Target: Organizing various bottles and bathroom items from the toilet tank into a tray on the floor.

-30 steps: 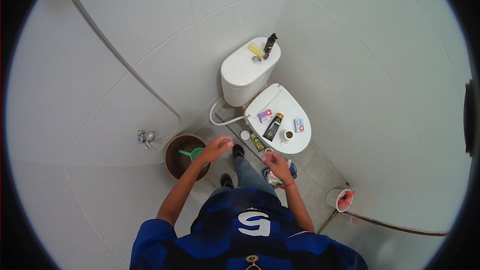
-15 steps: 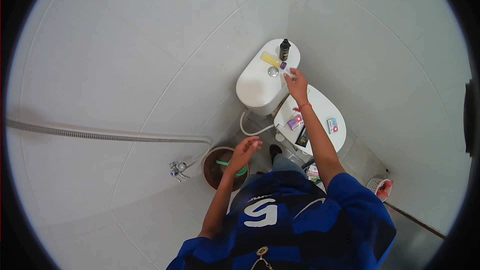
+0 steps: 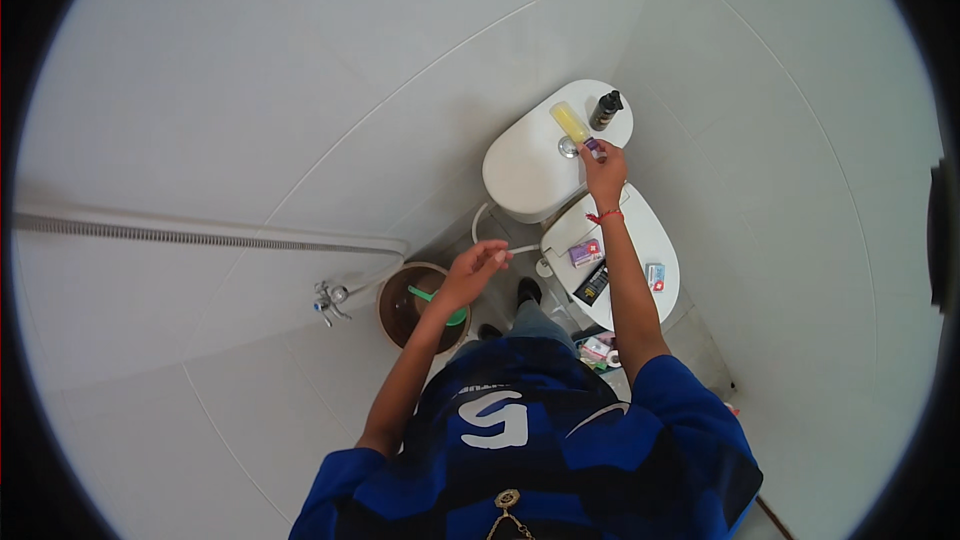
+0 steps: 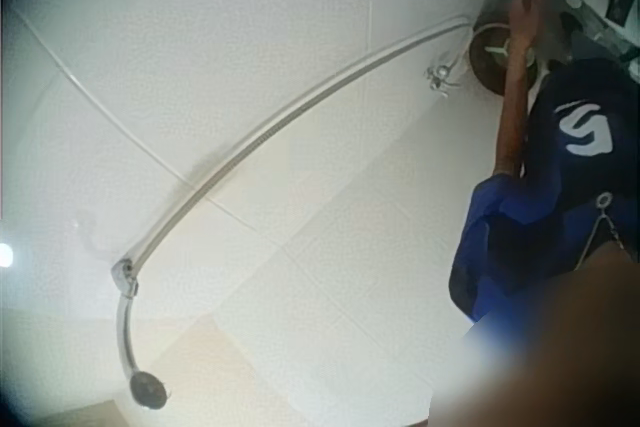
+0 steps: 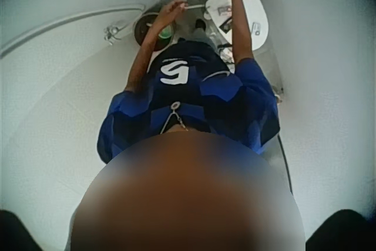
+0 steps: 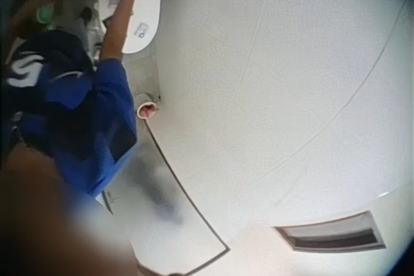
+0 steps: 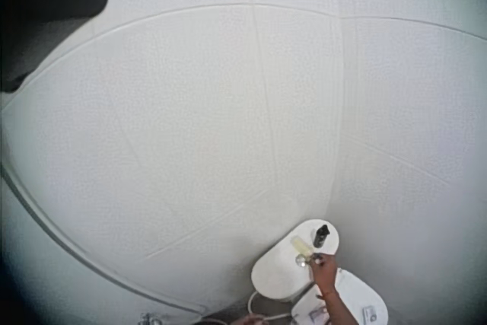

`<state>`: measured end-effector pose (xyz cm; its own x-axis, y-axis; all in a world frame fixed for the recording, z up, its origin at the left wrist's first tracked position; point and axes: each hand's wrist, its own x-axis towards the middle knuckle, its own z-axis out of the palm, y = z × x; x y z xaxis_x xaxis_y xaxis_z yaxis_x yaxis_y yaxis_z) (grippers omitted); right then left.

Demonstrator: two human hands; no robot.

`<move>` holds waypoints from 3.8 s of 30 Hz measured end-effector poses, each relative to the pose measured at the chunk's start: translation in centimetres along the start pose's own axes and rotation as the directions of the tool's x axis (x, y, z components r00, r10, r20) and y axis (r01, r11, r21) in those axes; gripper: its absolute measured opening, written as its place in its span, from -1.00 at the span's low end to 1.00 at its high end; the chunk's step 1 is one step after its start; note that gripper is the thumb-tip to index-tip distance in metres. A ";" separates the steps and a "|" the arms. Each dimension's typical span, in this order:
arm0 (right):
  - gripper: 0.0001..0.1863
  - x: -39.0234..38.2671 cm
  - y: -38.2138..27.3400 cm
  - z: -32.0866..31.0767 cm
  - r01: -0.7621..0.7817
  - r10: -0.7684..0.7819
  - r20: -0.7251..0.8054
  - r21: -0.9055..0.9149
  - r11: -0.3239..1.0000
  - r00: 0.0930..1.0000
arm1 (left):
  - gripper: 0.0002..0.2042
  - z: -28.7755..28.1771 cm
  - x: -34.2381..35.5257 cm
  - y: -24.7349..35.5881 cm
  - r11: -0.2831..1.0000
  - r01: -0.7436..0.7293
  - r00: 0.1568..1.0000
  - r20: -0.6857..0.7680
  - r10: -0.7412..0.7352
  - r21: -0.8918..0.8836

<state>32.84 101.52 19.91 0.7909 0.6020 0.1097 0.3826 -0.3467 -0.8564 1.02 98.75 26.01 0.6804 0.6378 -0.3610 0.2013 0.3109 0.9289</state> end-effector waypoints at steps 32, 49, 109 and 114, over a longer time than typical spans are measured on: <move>-0.56 -31.2 -17.0 -13.7 -0.266 -0.091 0.404 0.739 0.619 0.910 | -0.54 3.1 -16.0 3.1 0.917 -0.301 0.921 0.169 0.350 -0.261; -0.45 -50.7 -15.3 -25.1 -0.091 0.020 0.101 0.773 0.628 0.995 | -0.49 11.4 -26.2 -3.7 0.824 -0.567 0.763 0.369 0.531 -0.014; -0.57 -56.2 63.4 -8.5 -0.748 0.747 0.194 -0.087 0.659 0.636 | -0.49 37.2 -4.6 -69.6 0.663 0.743 0.660 0.065 -0.748 0.091; -0.49 -55.0 64.3 -4.4 -0.782 0.814 0.214 -0.230 0.579 0.540 | -0.41 34.4 -3.6 -70.7 0.672 0.733 0.674 0.025 -0.739 0.107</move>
<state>16.08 42.97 -38.93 0.6368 0.1968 -0.7455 -0.2868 -0.8370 -0.4660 8.57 50.20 -35.50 0.3275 0.1823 -0.9271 0.7094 0.6007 0.3687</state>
